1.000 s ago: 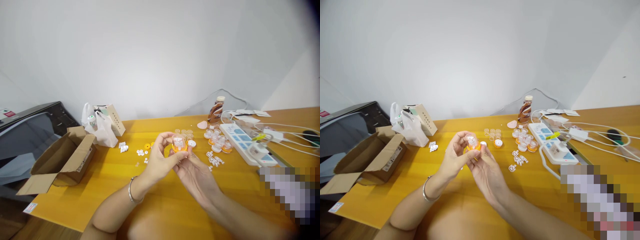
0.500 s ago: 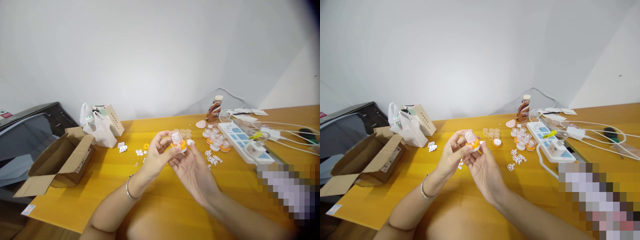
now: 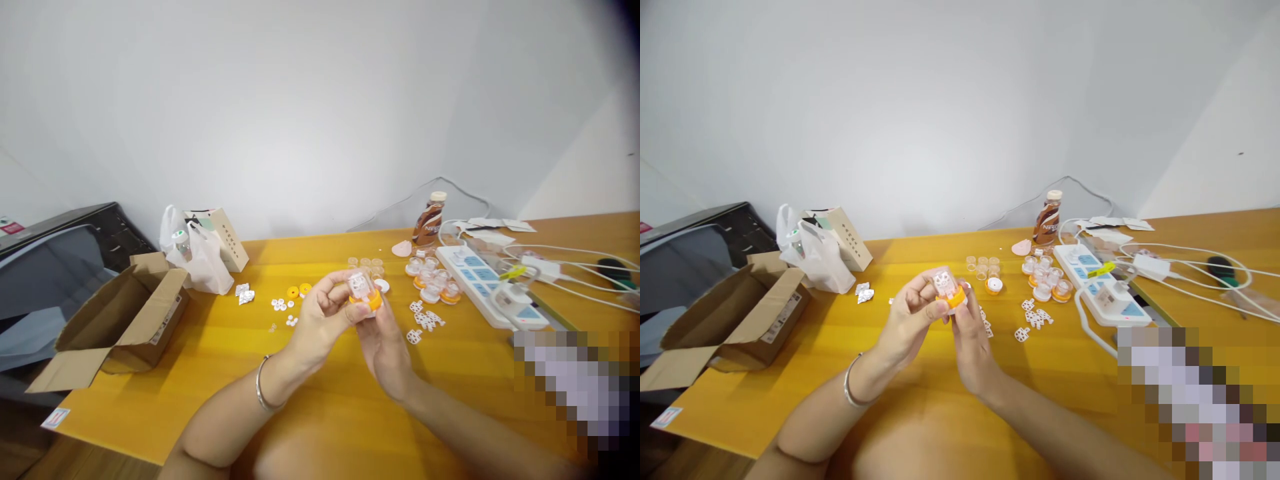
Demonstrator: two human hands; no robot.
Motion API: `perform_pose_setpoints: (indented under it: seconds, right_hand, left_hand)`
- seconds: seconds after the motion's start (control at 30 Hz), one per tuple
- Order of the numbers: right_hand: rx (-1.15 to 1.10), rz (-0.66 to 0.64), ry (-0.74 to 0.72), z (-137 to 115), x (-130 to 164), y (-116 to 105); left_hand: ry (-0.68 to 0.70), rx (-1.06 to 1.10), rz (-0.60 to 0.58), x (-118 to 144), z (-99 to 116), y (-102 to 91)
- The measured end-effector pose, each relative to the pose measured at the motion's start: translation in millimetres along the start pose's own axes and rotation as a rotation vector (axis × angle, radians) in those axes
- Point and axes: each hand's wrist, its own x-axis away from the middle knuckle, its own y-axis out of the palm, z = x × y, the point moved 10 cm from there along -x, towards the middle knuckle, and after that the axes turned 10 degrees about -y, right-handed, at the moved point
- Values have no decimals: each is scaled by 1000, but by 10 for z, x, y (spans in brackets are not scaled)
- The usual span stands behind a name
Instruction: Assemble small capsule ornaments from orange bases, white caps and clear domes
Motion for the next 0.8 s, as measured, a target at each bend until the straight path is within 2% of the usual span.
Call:
perform_pose_setpoints:
  seconds: [0.1,0.2,0.3,0.4,0.5,0.63,0.7,0.8]
  right_hand:
    - [-271,79,65,-17,25,73]
    - [-445,107,132,-60,35,166]
    - [-523,91,182,-80,45,235]
    - [-510,59,180,-69,32,239]
    - [-364,6,161,-21,-46,170]
    - [59,-141,26,-75,-266,54]
    - [275,-226,-65,-154,-361,46]
    - [468,-298,-117,-218,-471,10]
  left_hand:
    - [-46,-2,-17,-7,-46,14]
    - [-101,-23,-28,2,-69,23]
    - [-130,-57,-17,10,-51,15]
    - [-123,-93,-29,5,-11,18]
    - [-83,-219,-16,-7,27,-15]
    - [150,-583,177,19,201,-152]
    - [268,-820,235,42,249,-118]
    - [369,-1063,232,55,201,1]
